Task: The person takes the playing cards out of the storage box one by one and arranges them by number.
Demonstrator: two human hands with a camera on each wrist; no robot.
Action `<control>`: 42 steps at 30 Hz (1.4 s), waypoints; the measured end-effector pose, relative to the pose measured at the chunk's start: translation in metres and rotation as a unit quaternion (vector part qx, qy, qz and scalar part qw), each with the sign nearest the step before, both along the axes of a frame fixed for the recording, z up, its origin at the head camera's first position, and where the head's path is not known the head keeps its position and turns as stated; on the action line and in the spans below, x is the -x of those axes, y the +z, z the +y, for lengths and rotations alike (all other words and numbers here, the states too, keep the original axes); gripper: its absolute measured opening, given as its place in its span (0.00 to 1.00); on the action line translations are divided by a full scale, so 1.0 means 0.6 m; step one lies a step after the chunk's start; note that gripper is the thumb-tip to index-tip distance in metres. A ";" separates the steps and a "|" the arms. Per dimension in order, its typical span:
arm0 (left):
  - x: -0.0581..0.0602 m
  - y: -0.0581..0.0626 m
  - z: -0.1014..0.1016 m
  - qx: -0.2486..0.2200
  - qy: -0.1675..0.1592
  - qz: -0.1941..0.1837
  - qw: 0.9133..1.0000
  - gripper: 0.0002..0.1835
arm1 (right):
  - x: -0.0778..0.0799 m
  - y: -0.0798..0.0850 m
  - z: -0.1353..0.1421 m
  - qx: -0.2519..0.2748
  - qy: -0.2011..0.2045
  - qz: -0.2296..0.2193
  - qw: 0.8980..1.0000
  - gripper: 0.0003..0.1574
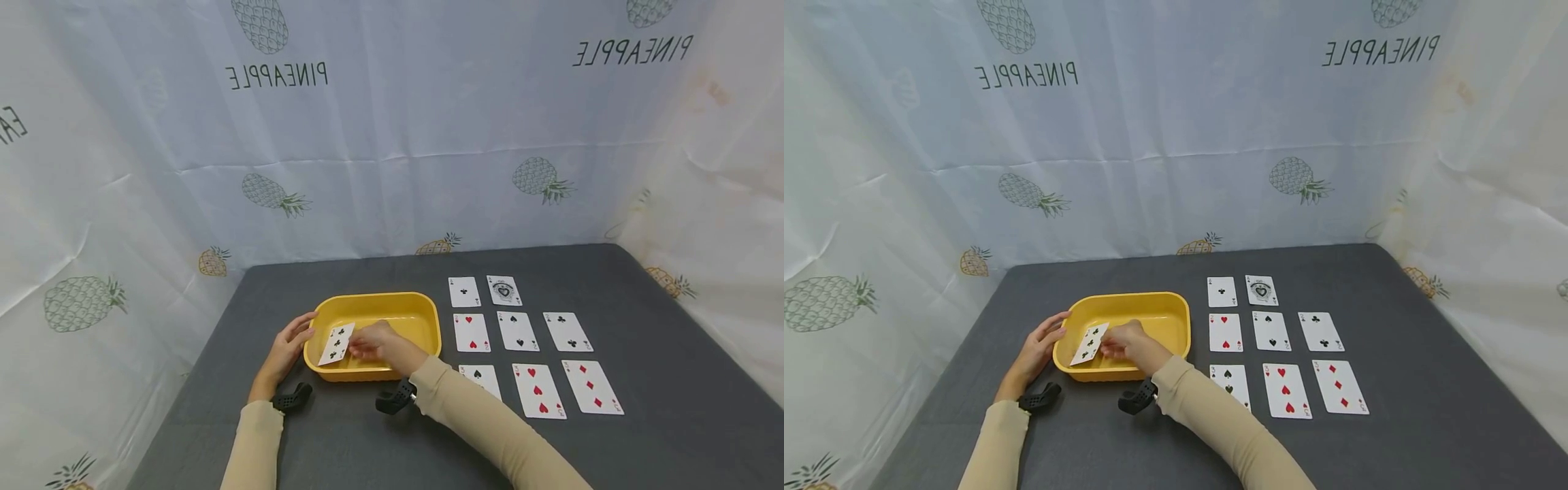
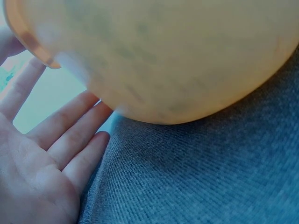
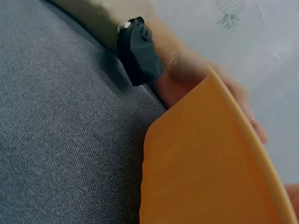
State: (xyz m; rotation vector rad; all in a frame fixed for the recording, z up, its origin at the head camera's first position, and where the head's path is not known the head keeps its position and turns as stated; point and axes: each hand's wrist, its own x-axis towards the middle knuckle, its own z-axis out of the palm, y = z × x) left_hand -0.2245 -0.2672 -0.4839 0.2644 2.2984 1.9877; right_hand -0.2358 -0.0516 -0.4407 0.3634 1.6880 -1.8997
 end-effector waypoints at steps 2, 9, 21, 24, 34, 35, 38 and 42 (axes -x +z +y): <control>-0.001 -0.001 0.000 0.000 -0.003 -0.001 1.000 0.27 | 0.001 -0.003 -0.003 -0.011 0.005 0.002 1.000 0.08; -0.001 -0.002 0.000 -0.015 0.000 0.006 1.000 0.27 | 0.005 -0.005 -0.006 -0.010 0.019 -0.010 1.000 0.11; 0.003 -0.003 -0.001 -0.018 0.006 0.003 1.000 0.27 | 0.007 -0.006 -0.004 0.010 0.004 -0.014 1.000 0.09; 0.003 -0.003 -0.001 -0.016 0.006 0.000 1.000 0.27 | 0.003 -0.004 0.002 0.012 0.006 -0.011 1.000 0.11; 0.003 -0.001 0.002 -0.006 0.008 -0.003 1.000 0.27 | -0.007 0.014 0.023 0.031 0.015 0.003 0.999 0.17; 0.004 -0.001 0.002 -0.004 0.009 -0.002 1.000 0.27 | -0.009 0.015 0.027 0.034 0.020 0.007 0.999 0.17; 0.005 -0.002 0.001 -0.003 0.006 -0.001 1.000 0.27 | -0.017 0.018 0.042 0.044 0.037 0.022 0.998 0.18; 0.006 -0.003 0.000 -0.007 0.004 0.000 1.000 0.27 | -0.020 0.021 0.053 0.047 0.035 0.040 0.997 0.17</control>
